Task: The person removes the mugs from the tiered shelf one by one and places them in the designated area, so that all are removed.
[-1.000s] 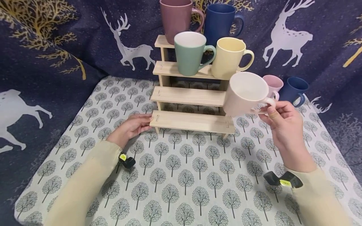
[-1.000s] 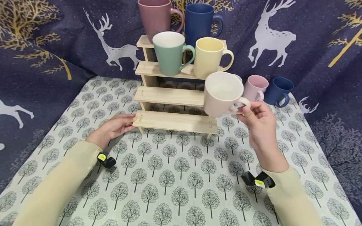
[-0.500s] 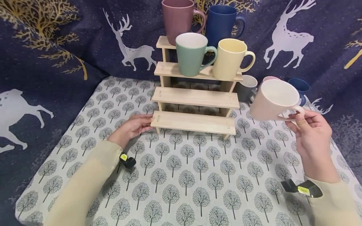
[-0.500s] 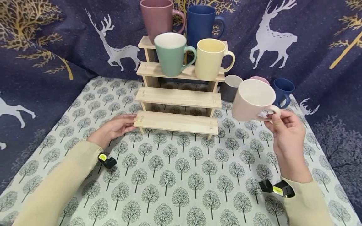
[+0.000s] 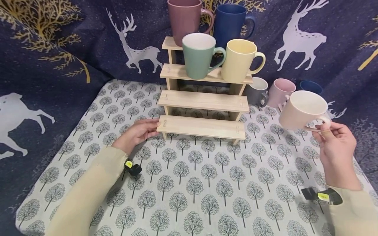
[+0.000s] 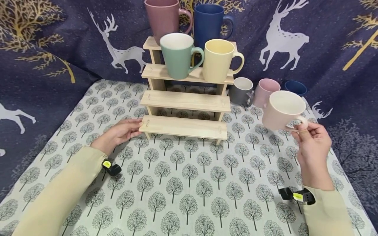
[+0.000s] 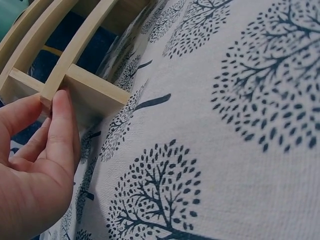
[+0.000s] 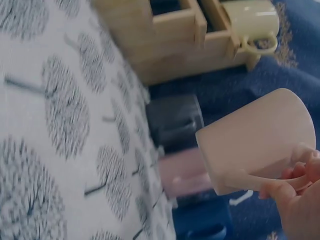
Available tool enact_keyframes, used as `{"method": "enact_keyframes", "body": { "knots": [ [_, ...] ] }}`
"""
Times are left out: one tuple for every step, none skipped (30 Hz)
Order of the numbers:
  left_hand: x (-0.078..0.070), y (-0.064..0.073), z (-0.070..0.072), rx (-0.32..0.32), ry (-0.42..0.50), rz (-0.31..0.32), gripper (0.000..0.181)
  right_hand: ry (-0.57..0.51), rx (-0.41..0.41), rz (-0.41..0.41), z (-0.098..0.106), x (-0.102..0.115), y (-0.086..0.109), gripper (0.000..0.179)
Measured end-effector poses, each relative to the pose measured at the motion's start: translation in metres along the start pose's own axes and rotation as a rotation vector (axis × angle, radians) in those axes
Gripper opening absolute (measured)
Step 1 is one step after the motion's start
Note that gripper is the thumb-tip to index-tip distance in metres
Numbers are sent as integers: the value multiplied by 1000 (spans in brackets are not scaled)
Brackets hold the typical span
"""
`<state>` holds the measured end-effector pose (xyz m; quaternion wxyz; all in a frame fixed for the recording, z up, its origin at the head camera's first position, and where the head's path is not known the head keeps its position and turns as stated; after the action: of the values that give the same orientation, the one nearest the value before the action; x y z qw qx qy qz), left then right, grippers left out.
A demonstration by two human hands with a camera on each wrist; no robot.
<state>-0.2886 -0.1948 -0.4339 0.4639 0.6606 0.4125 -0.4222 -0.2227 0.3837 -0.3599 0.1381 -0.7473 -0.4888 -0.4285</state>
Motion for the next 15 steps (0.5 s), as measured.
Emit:
{"method": "enact_keyframes", "body": {
  "knots": [
    [0, 0, 0, 0, 3, 0, 60, 9, -15, -4, 3, 0, -3, 9],
    [0, 0, 0, 0, 3, 0, 60, 18, -30, -4, 6, 1, -6, 9],
    [0, 0, 0, 0, 6, 0, 60, 26, -45, -5, 9, 1, -8, 9],
    [0, 0, 0, 0, 6, -2, 60, 30, -59, -6, 12, 2, -11, 10],
    [1, 0, 0, 0, 6, -4, 60, 44, -71, -8, 15, 2, -13, 10],
    [1, 0, 0, 0, 6, -6, 60, 57, -84, -9, 18, 3, -16, 9],
    [1, -1, 0, -2, 4, -7, 59, 81, -101, -10, 20, 4, -18, 9],
    [1, -1, 1, -4, 2, -7, 59, 113, -124, -9, 23, 5, -20, 9],
    [2, -1, 1, -6, 4, -8, 60, 138, -145, -12, 26, 5, -22, 9],
    [2, -1, 1, -9, 2, -8, 60, 156, -163, -17, 28, 5, -24, 9],
    [2, -2, 1, -11, 2, -7, 60, 169, -175, -20, 30, 6, -27, 9],
    [2, -2, 1, -12, 2, -7, 60, 184, -192, -24, 32, 6, -29, 9],
    [2, -2, 1, -13, 1, -7, 60, 191, -206, -27, 34, 6, -31, 9],
    [2, -1, 1, -12, 1, -8, 60, 187, -215, -31, 36, 6, -34, 9],
    [2, -1, 1, -11, -1, -8, 60, 184, -224, -33, 38, 6, -37, 10]
  ]
}}
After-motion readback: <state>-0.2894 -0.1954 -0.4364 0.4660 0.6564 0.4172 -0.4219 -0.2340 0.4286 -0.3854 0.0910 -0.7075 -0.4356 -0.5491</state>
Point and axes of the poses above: each hand's wrist, its own y-axis away from the middle knuckle, its own z-axis out of the back of the hand, x = y × z, the point moved 8 cm from there along -y, towards the middle knuckle, and after that the axes turned 13 degrees about -z, right-handed, at the moved point
